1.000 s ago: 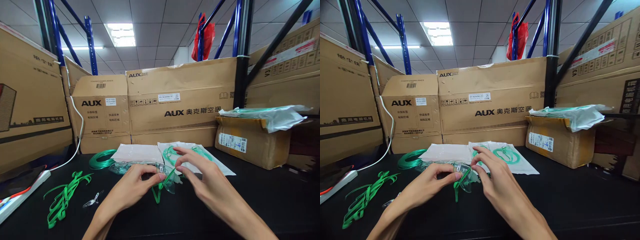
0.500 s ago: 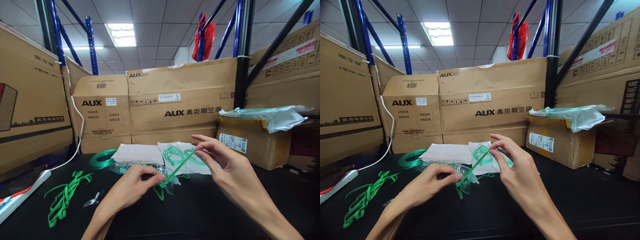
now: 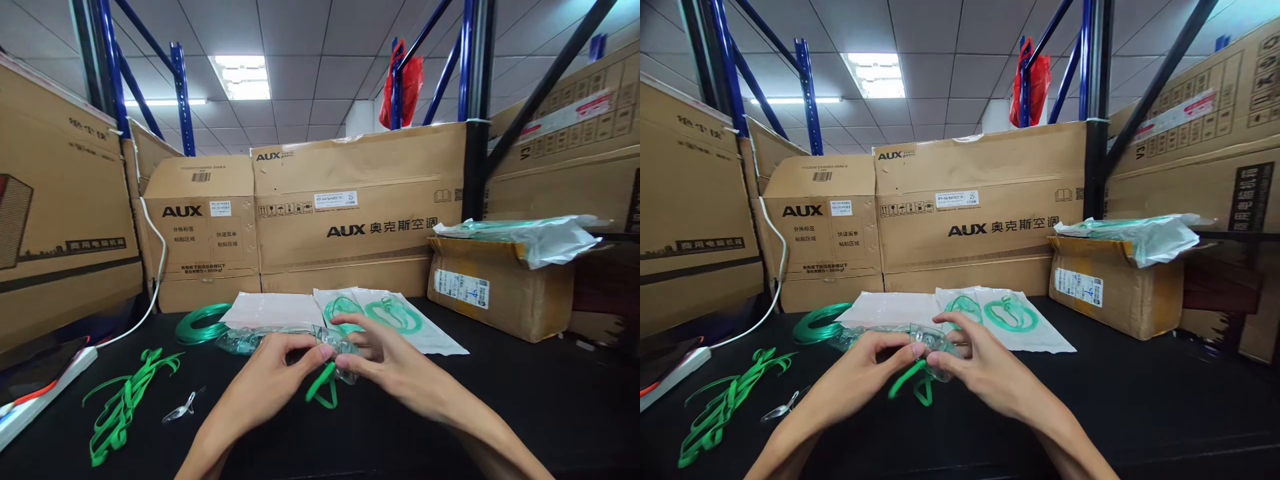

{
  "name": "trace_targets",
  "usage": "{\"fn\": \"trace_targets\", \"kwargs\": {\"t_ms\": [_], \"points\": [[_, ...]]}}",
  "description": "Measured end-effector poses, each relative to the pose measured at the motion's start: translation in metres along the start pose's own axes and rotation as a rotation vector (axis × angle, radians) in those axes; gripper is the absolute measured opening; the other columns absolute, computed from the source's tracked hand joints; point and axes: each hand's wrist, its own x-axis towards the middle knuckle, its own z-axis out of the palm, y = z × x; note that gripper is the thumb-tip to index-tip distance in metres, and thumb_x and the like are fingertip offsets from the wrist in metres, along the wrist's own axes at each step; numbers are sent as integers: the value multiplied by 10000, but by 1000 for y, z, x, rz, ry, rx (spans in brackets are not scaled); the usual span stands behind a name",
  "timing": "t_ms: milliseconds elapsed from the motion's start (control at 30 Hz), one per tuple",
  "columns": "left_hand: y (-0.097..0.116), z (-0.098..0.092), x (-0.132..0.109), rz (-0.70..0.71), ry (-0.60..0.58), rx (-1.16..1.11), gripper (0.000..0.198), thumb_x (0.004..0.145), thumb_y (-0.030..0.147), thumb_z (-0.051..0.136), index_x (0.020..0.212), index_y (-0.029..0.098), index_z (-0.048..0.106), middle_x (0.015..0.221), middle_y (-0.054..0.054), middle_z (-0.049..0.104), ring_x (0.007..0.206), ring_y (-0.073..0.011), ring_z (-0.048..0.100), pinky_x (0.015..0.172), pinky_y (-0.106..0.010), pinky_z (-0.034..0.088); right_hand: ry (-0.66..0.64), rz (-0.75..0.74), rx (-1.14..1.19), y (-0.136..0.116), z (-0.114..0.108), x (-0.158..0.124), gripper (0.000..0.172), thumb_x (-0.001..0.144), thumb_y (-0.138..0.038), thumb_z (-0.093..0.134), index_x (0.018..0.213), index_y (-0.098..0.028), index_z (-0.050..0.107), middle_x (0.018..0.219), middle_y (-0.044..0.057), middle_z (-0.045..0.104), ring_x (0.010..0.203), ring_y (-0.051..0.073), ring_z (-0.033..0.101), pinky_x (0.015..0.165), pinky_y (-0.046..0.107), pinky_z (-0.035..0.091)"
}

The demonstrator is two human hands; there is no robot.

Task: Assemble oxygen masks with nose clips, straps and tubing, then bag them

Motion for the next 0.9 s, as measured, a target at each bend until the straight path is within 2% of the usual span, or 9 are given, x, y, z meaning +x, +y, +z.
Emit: {"fn": "trace_targets", "kwargs": {"t_ms": [67, 133, 200, 267, 433, 567, 700, 833, 900], "points": [[-4, 1, -1, -14, -59, 79, 508, 1018, 584, 420, 922, 215, 756, 831, 12, 700, 790, -196, 566, 709, -267, 393, 2, 25, -36, 2, -8, 2, 533, 850, -545, 716, 1243, -235, 534, 1061, 59, 675, 1016, 252, 695, 884, 382, 541], [-9, 4, -2, -37, -94, 167, 460, 1025, 575, 418, 1077, 268, 757, 1027, 5, 755, 961, -234, 625, 839, -298, 430, 23, 39, -107, 3, -19, 4, 458, 828, -578, 725, 1087, -222, 596, 1063, 66, 685, 1058, 259, 679, 911, 365, 526], [-13, 8, -4, -69, -129, 217, 388, 1023, 551, 450, 1221, 346, 712, 1214, 32, 735, 1151, -244, 603, 984, -319, 401, 24, 48, -158, 4, -29, 4, 401, 845, -594, 697, 964, -225, 595, 931, 36, 691, 939, 238, 691, 852, 351, 532], [-15, 12, -7, -89, -178, 238, 347, 1023, 519, 472, 1258, 388, 692, 1284, 55, 710, 1240, -236, 568, 1044, -316, 367, 35, 62, -207, 9, -37, 4, 379, 873, -597, 661, 917, -234, 562, 790, -9, 639, 746, 202, 659, 719, 334, 526], [-12, 9, -14, -133, -217, 251, 303, 1014, 496, 493, 1100, 363, 751, 1097, 40, 762, 1131, -236, 614, 959, -308, 394, 67, 111, -344, 30, -42, 6, 346, 936, -574, 573, 845, -245, 523, 669, -31, 573, 604, 185, 581, 578, 309, 450], [-8, 1, -17, -163, -230, 282, 316, 1011, 503, 489, 1044, 357, 767, 1029, 41, 777, 1046, -227, 636, 883, -288, 398, 12, 138, -375, 39, -37, 10, 298, 938, -510, 597, 846, -232, 544, 625, -25, 604, 603, 202, 604, 610, 325, 454], [-11, -5, -15, -154, -259, 224, 369, 1038, 462, 440, 998, 299, 769, 880, 36, 807, 869, -199, 662, 787, -266, 412, -27, 78, -346, 32, -32, 9, 295, 947, -509, 598, 870, -225, 575, 711, -3, 656, 709, 211, 616, 697, 336, 465], [-14, -6, -6, -124, -97, 229, 413, 1022, 478, 459, 901, 239, 773, 847, -3, 782, 764, -203, 644, 668, -269, 396, -48, -15, -282, 13, -29, 2, 327, 954, -579, 568, 970, -253, 582, 849, -12, 622, 809, 205, 588, 761, 333, 460], [-13, -6, -2, -94, 13, 222, 394, 1011, 465, 487, 899, 229, 782, 839, -12, 772, 773, -212, 639, 678, -276, 400, -38, -45, -245, 4, -27, -1, 334, 964, -593, 543, 996, -262, 573, 882, -15, 579, 847, 201, 568, 782, 330, 448]]}}
